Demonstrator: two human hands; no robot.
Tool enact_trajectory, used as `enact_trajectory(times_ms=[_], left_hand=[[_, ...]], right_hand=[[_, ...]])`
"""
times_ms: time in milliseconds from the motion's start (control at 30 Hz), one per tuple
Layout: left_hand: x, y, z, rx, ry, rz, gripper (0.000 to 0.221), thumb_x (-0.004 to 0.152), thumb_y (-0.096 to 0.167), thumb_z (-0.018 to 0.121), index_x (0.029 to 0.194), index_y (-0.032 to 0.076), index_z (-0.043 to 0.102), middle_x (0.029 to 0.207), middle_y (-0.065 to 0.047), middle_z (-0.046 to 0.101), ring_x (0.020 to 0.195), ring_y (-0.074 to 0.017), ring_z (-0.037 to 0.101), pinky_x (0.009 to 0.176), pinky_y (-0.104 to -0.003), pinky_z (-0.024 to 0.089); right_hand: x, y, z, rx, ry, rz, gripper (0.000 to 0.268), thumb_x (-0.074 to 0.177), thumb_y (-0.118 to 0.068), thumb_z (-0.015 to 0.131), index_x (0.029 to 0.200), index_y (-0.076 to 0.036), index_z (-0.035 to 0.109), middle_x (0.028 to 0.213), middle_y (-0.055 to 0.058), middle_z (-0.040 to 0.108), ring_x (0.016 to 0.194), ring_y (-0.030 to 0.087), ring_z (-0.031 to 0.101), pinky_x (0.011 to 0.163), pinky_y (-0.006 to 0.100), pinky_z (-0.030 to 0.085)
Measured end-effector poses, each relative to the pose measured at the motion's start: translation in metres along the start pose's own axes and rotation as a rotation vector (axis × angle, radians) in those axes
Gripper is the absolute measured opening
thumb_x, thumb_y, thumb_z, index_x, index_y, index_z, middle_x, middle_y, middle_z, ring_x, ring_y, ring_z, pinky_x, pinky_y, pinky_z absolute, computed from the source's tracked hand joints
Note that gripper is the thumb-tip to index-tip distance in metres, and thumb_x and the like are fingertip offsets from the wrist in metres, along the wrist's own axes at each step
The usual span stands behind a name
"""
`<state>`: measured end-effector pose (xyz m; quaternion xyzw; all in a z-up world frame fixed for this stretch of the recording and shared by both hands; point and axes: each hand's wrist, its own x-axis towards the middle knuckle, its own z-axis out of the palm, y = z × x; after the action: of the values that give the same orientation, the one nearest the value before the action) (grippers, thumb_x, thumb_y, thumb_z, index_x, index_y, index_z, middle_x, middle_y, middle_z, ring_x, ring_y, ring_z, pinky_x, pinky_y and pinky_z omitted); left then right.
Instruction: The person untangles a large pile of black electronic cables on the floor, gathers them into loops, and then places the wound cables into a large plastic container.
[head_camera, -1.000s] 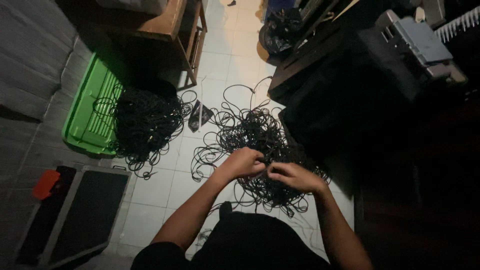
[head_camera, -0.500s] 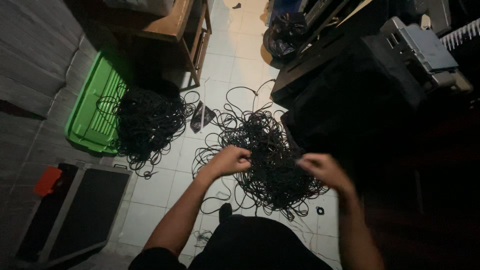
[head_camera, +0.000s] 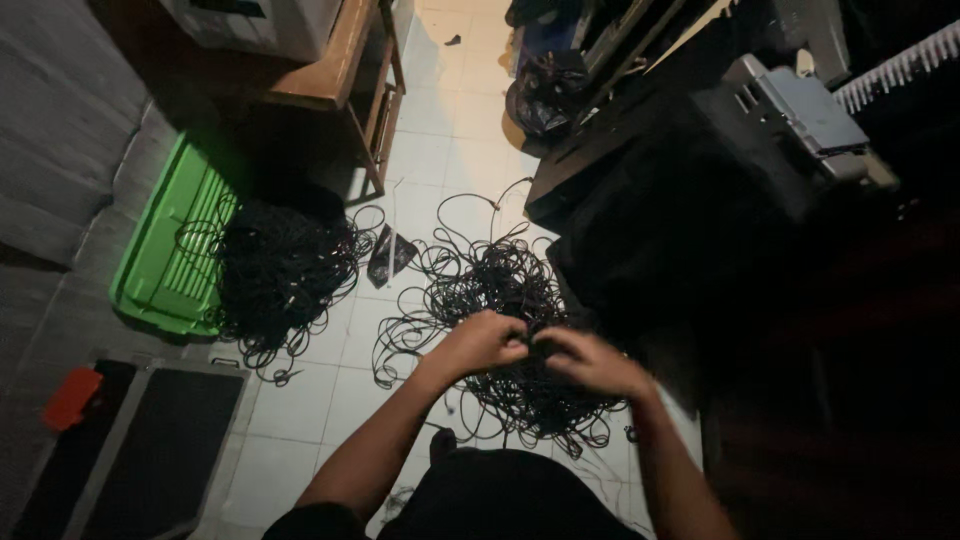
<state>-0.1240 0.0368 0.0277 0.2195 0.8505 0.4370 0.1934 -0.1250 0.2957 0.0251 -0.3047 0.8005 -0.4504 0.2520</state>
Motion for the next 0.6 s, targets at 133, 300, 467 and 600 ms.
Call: enact_trajectory(times_ms=[133, 300, 467, 600], left_hand=[[-0.002, -0.021, 0.005, 0.013, 0.011, 0.019, 0.012, 0.082, 0.016, 0.072, 0.089, 0.007, 0.073, 0.065, -0.010, 0.068, 0.053, -0.0187, 0.060, 0.056, -0.034, 0.049], [-0.024, -0.063, -0.021, 0.034, 0.211, -0.009, 0.011, 0.079, 0.015, 0.070, 0.084, 0.006, 0.072, 0.068, -0.009, 0.068, 0.058, -0.0182, 0.063, 0.056, -0.034, 0.050], [-0.053, -0.057, -0.042, -0.044, 0.332, -0.159, 0.026, 0.087, 0.019, 0.071, 0.075, -0.003, 0.063, 0.058, -0.015, 0.057, 0.055, -0.0233, 0.050, 0.053, -0.038, 0.044], [-0.040, -0.015, -0.018, -0.062, 0.222, -0.029, 0.019, 0.084, 0.022, 0.070, 0.080, 0.003, 0.070, 0.059, -0.010, 0.064, 0.050, -0.0178, 0.058, 0.052, -0.035, 0.048]], right_hand=[[-0.013, 0.008, 0.002, -0.012, 0.064, 0.168, 0.028, 0.095, -0.034, 0.065, 0.103, -0.007, 0.070, 0.081, 0.003, 0.067, 0.072, 0.016, 0.060, 0.067, 0.031, 0.049], [-0.109, 0.067, -0.077, 0.361, 0.567, 0.112, 0.022, 0.090, -0.024, 0.068, 0.080, -0.004, 0.068, 0.073, 0.004, 0.064, 0.066, 0.014, 0.061, 0.061, 0.030, 0.050], [-0.141, 0.099, -0.130, 0.317, 0.600, 0.357, 0.035, 0.098, -0.034, 0.062, 0.099, -0.001, 0.071, 0.088, 0.008, 0.069, 0.080, 0.019, 0.065, 0.073, 0.034, 0.053], [-0.075, 0.065, -0.057, 0.428, 0.180, 0.494, 0.052, 0.087, -0.042, 0.061, 0.120, -0.003, 0.071, 0.110, 0.014, 0.076, 0.103, 0.023, 0.074, 0.090, 0.038, 0.059]])
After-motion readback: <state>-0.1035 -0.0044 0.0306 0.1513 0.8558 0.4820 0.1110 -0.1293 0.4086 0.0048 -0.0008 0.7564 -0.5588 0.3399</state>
